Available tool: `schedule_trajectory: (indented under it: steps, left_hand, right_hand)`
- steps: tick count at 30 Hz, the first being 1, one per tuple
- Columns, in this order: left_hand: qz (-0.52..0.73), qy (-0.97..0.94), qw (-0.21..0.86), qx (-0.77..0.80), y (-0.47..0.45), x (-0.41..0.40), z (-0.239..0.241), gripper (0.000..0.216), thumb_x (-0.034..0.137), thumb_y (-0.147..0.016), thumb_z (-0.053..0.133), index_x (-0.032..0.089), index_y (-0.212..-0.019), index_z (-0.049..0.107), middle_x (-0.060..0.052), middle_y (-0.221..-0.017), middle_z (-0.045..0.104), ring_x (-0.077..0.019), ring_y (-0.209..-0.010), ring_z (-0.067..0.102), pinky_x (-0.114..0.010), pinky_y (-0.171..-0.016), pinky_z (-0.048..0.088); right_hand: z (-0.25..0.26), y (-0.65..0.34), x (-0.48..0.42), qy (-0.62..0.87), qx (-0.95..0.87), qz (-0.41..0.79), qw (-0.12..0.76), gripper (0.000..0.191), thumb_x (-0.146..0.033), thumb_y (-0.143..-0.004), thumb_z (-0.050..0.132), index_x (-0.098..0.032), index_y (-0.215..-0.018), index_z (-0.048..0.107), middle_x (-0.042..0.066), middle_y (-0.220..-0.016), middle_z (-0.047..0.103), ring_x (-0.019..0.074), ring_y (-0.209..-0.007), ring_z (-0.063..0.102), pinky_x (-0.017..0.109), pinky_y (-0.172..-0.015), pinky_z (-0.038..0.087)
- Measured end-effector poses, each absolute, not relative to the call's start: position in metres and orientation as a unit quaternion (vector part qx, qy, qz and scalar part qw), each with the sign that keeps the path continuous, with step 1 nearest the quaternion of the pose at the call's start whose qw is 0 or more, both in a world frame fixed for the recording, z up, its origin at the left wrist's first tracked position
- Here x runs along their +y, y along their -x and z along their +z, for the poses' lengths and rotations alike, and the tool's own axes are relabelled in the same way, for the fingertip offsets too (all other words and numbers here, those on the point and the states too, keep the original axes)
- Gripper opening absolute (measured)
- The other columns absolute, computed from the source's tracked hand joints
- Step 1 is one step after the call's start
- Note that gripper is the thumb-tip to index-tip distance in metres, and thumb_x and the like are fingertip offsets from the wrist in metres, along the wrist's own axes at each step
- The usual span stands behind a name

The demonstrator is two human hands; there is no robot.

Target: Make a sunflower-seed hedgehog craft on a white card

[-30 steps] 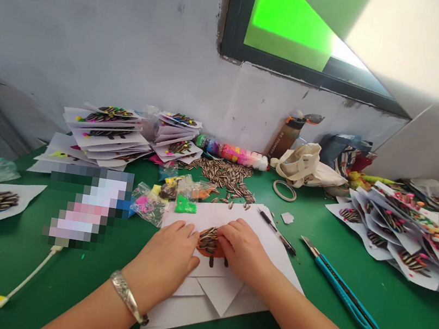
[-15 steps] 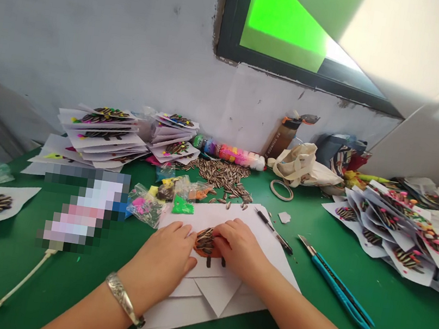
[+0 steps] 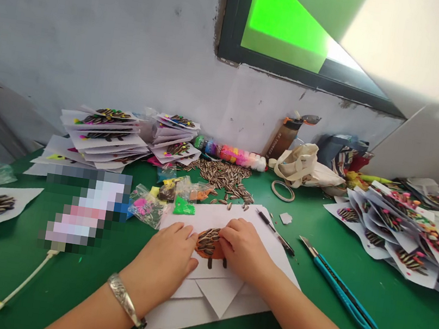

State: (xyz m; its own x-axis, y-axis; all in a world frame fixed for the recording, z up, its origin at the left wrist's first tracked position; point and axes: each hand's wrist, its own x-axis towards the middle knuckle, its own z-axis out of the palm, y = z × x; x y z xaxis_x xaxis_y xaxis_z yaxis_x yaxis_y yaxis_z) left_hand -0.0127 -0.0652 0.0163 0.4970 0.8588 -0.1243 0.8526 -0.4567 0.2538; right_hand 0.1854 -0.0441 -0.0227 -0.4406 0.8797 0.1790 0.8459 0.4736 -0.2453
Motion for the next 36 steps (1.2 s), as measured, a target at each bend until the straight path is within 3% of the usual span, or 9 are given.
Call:
schedule_trajectory:
  steps: [9, 12, 16, 23, 36]
  left_hand:
    - [-0.002, -0.856, 0.142, 0.497, 0.013, -0.064, 0.017, 0.035, 0.026, -0.087, 0.050, 0.013, -0.116, 0.062, -0.015, -0.118, 0.062, -0.0319, -0.117, 0.051, -0.047, -0.101, 0.041]
    - [-0.011, -0.853, 0.141, 0.502, 0.012, -0.064, 0.020, 0.036, 0.026, -0.087, 0.049, 0.011, -0.118, 0.061, -0.016, -0.119, 0.062, -0.0324, -0.118, 0.051, -0.047, -0.100, 0.042]
    - [-0.007, -0.851, 0.140, 0.506, 0.012, -0.065, 0.021, 0.036, 0.026, -0.086, 0.050, 0.012, -0.116, 0.063, -0.015, -0.116, 0.063, -0.0316, -0.116, 0.052, -0.045, -0.100, 0.043]
    - [0.008, -0.854, 0.142, 0.501, 0.014, -0.067, 0.020, 0.034, 0.025, -0.085, 0.051, 0.012, -0.115, 0.063, -0.014, -0.114, 0.063, -0.0310, -0.112, 0.053, -0.045, -0.098, 0.044]
    - [0.005, -0.848, 0.151, 0.508, 0.013, -0.067, 0.020, 0.035, 0.026, -0.086, 0.052, 0.013, -0.117, 0.062, -0.014, -0.115, 0.063, -0.0305, -0.114, 0.052, -0.044, -0.098, 0.044]
  right_hand:
    - [-0.019, -0.201, -0.034, 0.513, -0.832, 0.076, 0.197, 0.022, -0.010, -0.086, 0.052, -0.018, -0.072, 0.067, 0.004, -0.076, 0.061, 0.0163, -0.076, 0.051, 0.028, -0.069, 0.035]
    - [-0.020, -0.214, -0.017, 0.576, -0.784, 0.055, 0.223, 0.024, -0.010, -0.087, 0.050, -0.020, -0.083, 0.071, 0.005, -0.085, 0.065, 0.0178, -0.082, 0.054, 0.027, -0.071, 0.037]
    - [-0.023, -0.214, 0.008, 0.574, -0.803, 0.004, 0.160, 0.032, -0.007, -0.089, 0.046, -0.022, -0.103, 0.071, 0.006, -0.100, 0.068, 0.0190, -0.091, 0.056, 0.028, -0.077, 0.039]
    - [-0.031, -0.201, 0.023, 0.551, -0.828, -0.037, 0.100, 0.022, -0.010, -0.088, 0.051, -0.020, -0.086, 0.071, 0.007, -0.088, 0.067, 0.0211, -0.088, 0.054, 0.031, -0.077, 0.034]
    - [-0.028, -0.205, 0.013, 0.546, -0.833, -0.058, 0.072, 0.024, -0.021, -0.094, 0.049, -0.020, -0.080, 0.068, 0.009, -0.086, 0.066, 0.0219, -0.089, 0.054, 0.032, -0.076, 0.031]
